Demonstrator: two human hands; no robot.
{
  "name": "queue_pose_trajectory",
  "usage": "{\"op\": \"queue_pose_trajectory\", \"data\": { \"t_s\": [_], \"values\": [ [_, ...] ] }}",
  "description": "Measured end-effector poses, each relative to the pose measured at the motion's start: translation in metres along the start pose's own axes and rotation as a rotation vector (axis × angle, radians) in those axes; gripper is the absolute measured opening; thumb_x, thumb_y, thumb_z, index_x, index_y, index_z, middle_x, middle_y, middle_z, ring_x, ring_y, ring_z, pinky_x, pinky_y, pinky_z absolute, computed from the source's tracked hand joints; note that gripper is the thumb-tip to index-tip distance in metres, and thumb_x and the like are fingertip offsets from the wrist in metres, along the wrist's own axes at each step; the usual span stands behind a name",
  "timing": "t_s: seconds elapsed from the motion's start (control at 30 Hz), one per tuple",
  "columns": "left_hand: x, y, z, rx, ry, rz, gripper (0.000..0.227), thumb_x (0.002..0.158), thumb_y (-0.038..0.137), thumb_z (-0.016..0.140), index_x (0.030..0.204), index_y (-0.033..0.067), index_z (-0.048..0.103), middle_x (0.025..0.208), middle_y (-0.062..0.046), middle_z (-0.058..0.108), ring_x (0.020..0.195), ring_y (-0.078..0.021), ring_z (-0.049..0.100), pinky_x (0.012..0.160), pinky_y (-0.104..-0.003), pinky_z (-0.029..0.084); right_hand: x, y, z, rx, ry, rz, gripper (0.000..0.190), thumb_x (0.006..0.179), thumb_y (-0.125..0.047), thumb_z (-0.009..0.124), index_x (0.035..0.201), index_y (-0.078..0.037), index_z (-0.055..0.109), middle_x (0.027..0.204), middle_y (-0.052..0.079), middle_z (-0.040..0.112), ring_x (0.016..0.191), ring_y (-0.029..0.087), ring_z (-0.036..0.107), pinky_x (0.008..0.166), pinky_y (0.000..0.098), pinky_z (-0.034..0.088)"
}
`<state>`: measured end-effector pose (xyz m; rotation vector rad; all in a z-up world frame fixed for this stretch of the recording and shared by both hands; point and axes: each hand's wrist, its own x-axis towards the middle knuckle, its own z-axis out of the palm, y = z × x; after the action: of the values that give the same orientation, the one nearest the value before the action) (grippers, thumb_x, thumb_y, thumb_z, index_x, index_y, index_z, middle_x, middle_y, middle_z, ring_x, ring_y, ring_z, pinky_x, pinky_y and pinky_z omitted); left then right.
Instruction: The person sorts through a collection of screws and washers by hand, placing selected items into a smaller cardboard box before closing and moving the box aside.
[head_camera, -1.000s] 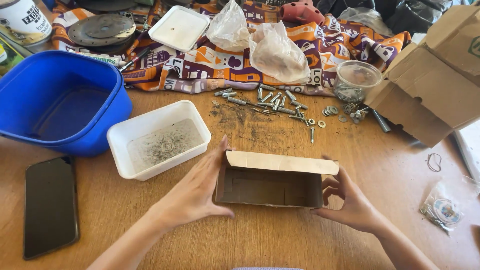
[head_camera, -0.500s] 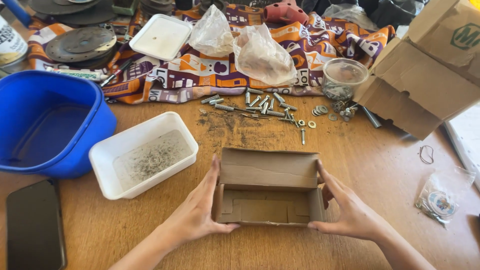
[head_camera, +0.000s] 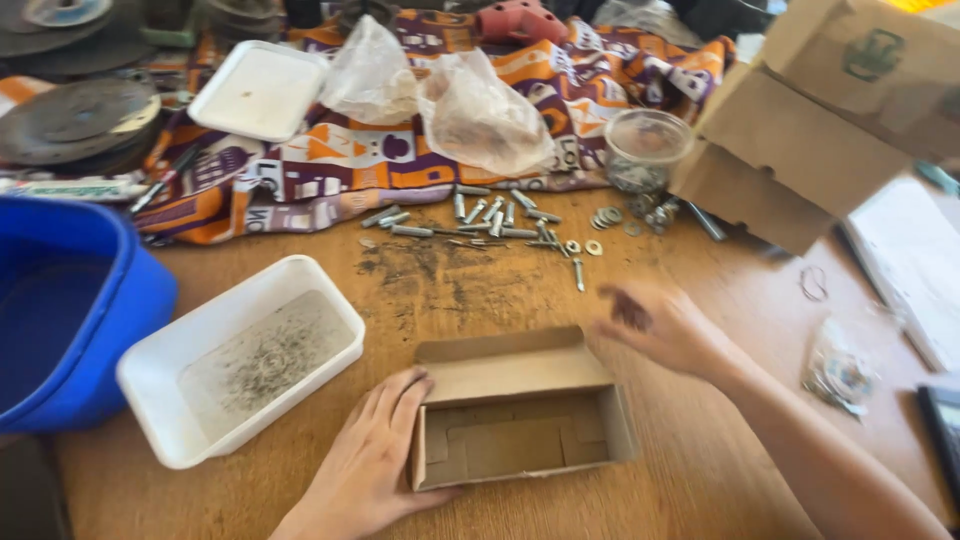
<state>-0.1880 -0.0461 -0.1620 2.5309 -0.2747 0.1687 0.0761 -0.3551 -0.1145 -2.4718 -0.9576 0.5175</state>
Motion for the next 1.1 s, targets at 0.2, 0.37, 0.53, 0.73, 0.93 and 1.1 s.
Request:
{"op": "queue_pose_trajectory", "data": {
  "t_s": [0.2, 0.37, 0.53, 0.73, 0.93, 1.1],
  "values": [
    [-0.009, 0.002, 0.009, 0.069, 0.017, -0.03, 0.126, 0.071, 0.07, 0.093, 0.153, 0.0008, 0.029, 0.159, -0.019, 0.033, 0.146, -0.0351, 0.032, 0.118, -0.049, 0.026, 0.055, -0.005, 0.019, -0.107, 0.26, 0.239, 0.051, 0.086, -0.048, 0.078, 0.114, -0.01, 0.061, 0.096, 0.006, 0.072, 0.085, 0.021, 0.068, 0.077, 0.036, 0.052],
    [-0.008, 0.003, 0.009, 0.046, -0.078, -0.115, 0.136, 0.071, 0.069, 0.1, 0.157, 0.0005, 0.02, 0.164, -0.018, 0.025, 0.151, -0.0339, 0.023, 0.117, -0.052, 0.027, 0.073, -0.007, 0.017, -0.025, 0.241, 0.224, 0.027, 0.091, -0.013, 0.072, 0.117, -0.007, 0.067, 0.104, 0.011, 0.077, 0.098, 0.024, 0.073, 0.089, 0.0371, 0.057],
    [-0.01, 0.0, 0.014, 0.179, 0.029, -0.012, 0.136, 0.066, 0.075, 0.097, 0.153, -0.0033, 0.028, 0.161, -0.02, 0.031, 0.147, -0.0363, 0.03, 0.118, -0.049, 0.027, 0.087, -0.015, 0.018, -0.149, 0.364, -0.054, 0.021, 0.091, -0.012, 0.064, 0.11, -0.007, 0.07, 0.09, 0.007, 0.07, 0.082, 0.021, 0.065, 0.076, 0.0362, 0.049],
    [-0.008, 0.003, 0.013, 0.193, -0.018, -0.056, 0.139, 0.066, 0.079, 0.096, 0.154, -0.004, 0.028, 0.159, -0.019, 0.033, 0.146, -0.0349, 0.032, 0.117, -0.051, 0.027, 0.129, -0.003, 0.039, -0.385, 0.308, -0.172, 0.039, 0.103, -0.025, 0.052, 0.132, 0.001, 0.051, 0.124, 0.021, 0.057, 0.111, 0.031, 0.056, 0.099, 0.0465, 0.046],
    [-0.003, 0.004, 0.009, 0.165, -0.013, -0.032, 0.142, 0.063, 0.079, 0.094, 0.154, -0.0055, 0.025, 0.16, -0.019, 0.032, 0.149, -0.0342, 0.028, 0.123, -0.052, 0.016, 0.145, 0.003, 0.055, -0.539, 0.388, -0.278, 0.036, 0.106, -0.033, 0.054, 0.12, 0.0, 0.059, 0.117, 0.025, 0.056, 0.096, 0.037, 0.06, 0.082, 0.0469, 0.053],
    [-0.002, -0.003, 0.01, 0.203, 0.075, -0.051, 0.14, 0.062, 0.08, 0.091, 0.155, -0.0029, 0.028, 0.16, -0.017, 0.033, 0.15, -0.0323, 0.027, 0.122, -0.053, 0.018, 0.152, 0.024, 0.072, -0.559, 0.475, -0.314, 0.027, 0.102, -0.028, 0.056, 0.105, -0.001, 0.056, 0.105, 0.017, 0.05, 0.059, 0.031, 0.058, 0.042, 0.0408, 0.051]
  ]
}}
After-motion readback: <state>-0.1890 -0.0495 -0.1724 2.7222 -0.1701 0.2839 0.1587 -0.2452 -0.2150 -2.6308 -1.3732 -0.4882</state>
